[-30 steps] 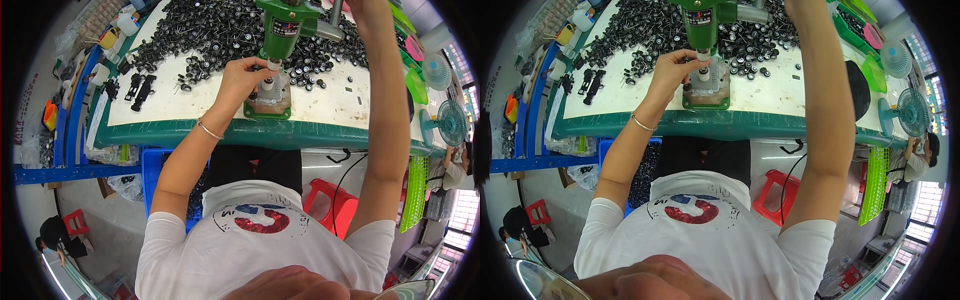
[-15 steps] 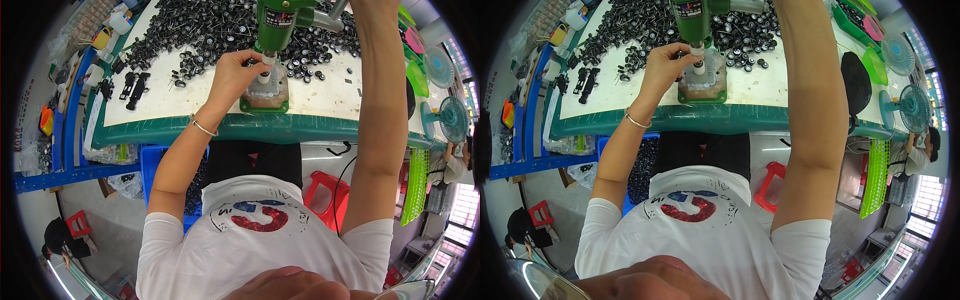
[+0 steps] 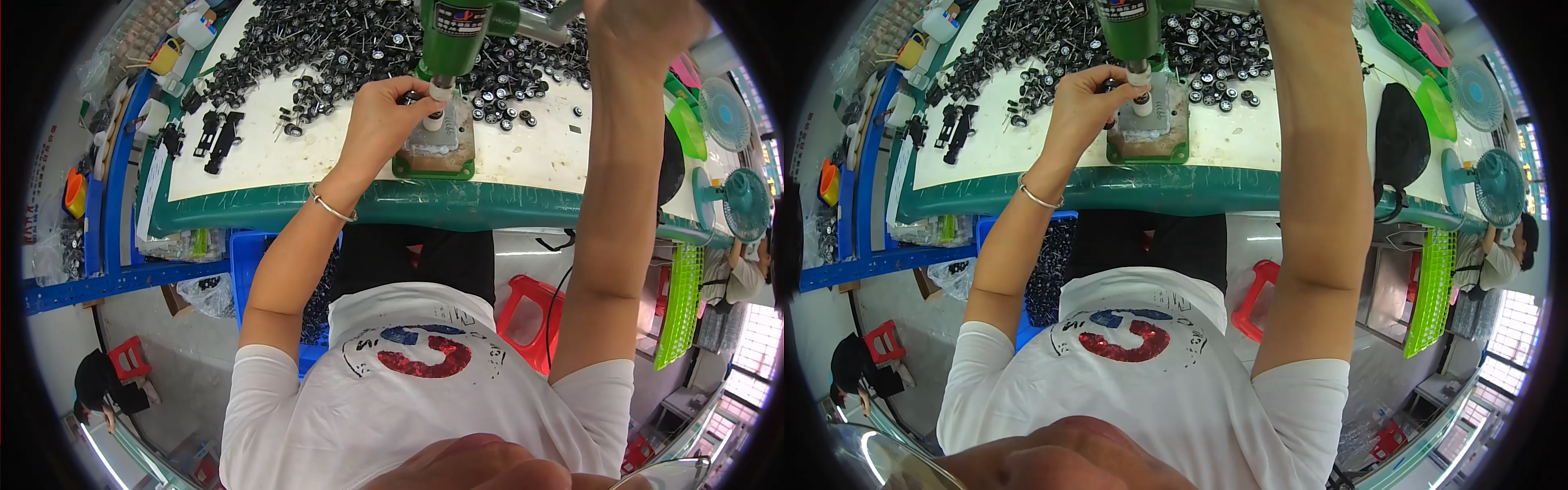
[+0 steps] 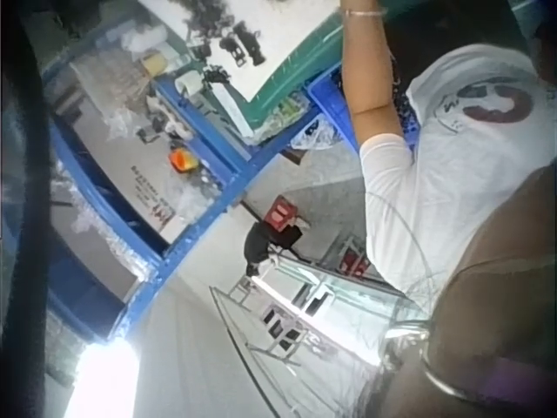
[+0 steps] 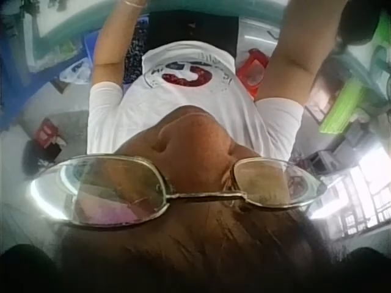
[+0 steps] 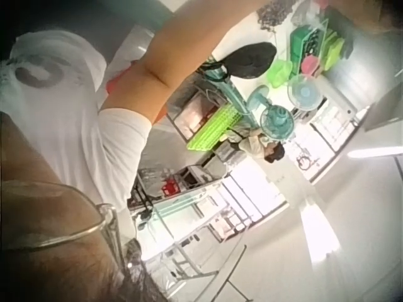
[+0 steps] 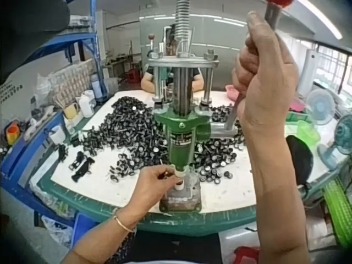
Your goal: The person assembles small black plastic components using a manual press.
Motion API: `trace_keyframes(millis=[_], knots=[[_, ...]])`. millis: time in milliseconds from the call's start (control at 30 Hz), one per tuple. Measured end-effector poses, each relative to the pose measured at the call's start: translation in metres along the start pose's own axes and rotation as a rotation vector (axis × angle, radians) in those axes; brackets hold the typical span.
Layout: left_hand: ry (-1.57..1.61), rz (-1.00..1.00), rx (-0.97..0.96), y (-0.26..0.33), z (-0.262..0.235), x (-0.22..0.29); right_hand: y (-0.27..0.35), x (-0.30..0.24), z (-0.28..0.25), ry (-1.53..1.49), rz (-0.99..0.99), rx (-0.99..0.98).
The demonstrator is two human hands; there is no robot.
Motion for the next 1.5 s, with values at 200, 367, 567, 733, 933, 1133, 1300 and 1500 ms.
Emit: trace_keyframes(millis=[200,367,567,733,933,1133,1300,1500], knots=[[0.044,-0.052,0.006,0.004,-0.001,0.004,0.013,-0.004,-0.019,-0.187,-0.292,-0.173],[0.162,-0.057,0.006,0.001,0.003,-0.017,0.022,-0.009,-0.003,-0.204,-0.136,0.119],[0.189,0.008,-0.020,0.007,-0.002,-0.010,-0.011,-0.002,0.004,-0.176,0.148,0.062],[0.271,-0.062,-0.045,0.005,-0.014,-0.015,-0.045,0.068,-0.014,0.032,0.520,0.186],[0.167,-0.249,-0.283,0.071,-0.104,-0.018,-0.023,0.086,-0.043,0.085,0.553,0.010],[-0.659,-0.390,-0.256,0.166,-0.213,-0.079,0.018,0.075,-0.088,0.105,0.613,0.108],[-1.174,-0.360,-0.056,0.175,-0.234,-0.082,0.066,0.074,-0.135,0.124,0.744,0.085],[-0.709,-0.129,0.270,0.106,-0.198,-0.059,0.131,0.064,-0.172,0.296,0.936,0.111]])
Point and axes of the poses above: each hand's wrist, its own y-axis away from the middle knuckle, its own z-axis out of the palm, x = y × z, the point moved 2 cm from there along -y, towards the middle knuckle, and after that the axes turned 1 degree about -x, right-handed, at the moved point
